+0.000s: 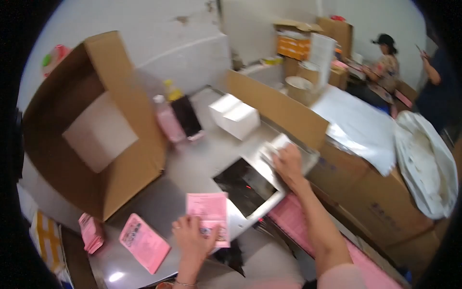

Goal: Counting stacks of pink tissue paper, feeding them into a wrapping machine, and then placing the finished packs into plastic bags and cardboard boxes.

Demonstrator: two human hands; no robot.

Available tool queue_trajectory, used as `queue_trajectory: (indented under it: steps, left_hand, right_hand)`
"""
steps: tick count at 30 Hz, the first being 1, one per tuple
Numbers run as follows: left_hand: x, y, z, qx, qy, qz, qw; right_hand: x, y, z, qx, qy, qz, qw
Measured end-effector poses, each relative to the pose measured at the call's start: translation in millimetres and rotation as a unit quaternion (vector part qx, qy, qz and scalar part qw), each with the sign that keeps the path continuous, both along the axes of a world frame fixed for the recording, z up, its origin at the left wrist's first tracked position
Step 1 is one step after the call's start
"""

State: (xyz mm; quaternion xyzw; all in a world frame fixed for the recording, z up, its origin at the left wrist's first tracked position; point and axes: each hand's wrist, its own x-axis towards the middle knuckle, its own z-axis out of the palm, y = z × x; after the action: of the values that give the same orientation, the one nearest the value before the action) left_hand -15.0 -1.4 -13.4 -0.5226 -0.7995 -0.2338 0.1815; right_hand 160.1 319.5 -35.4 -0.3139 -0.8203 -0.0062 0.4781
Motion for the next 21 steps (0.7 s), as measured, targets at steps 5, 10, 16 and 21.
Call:
queue_trajectory:
  steps: [5,10,16,21]
  left_hand:
    - [13,7,-2,0.011,0.001,-0.01,1.0]
    - [14,3,-3,0.025,-0.013,-0.009,1.0]
    - [8,8,-8,0.03,-0.024,-0.018,0.999]
    - [21,7,-21,-0.009,-0.049,-0.102,0.994]
  right_hand:
    - [25,1,-7,-0.007,-0.02,-0.02,1.0]
    - [19,-4,-1,-0.005,-0.025,-0.013,1.0]
    - [9,-4,5,-0.024,0.002,-0.033,0.999]
    - [-10,-36,11,0.032,0.019,0.062,0.997]
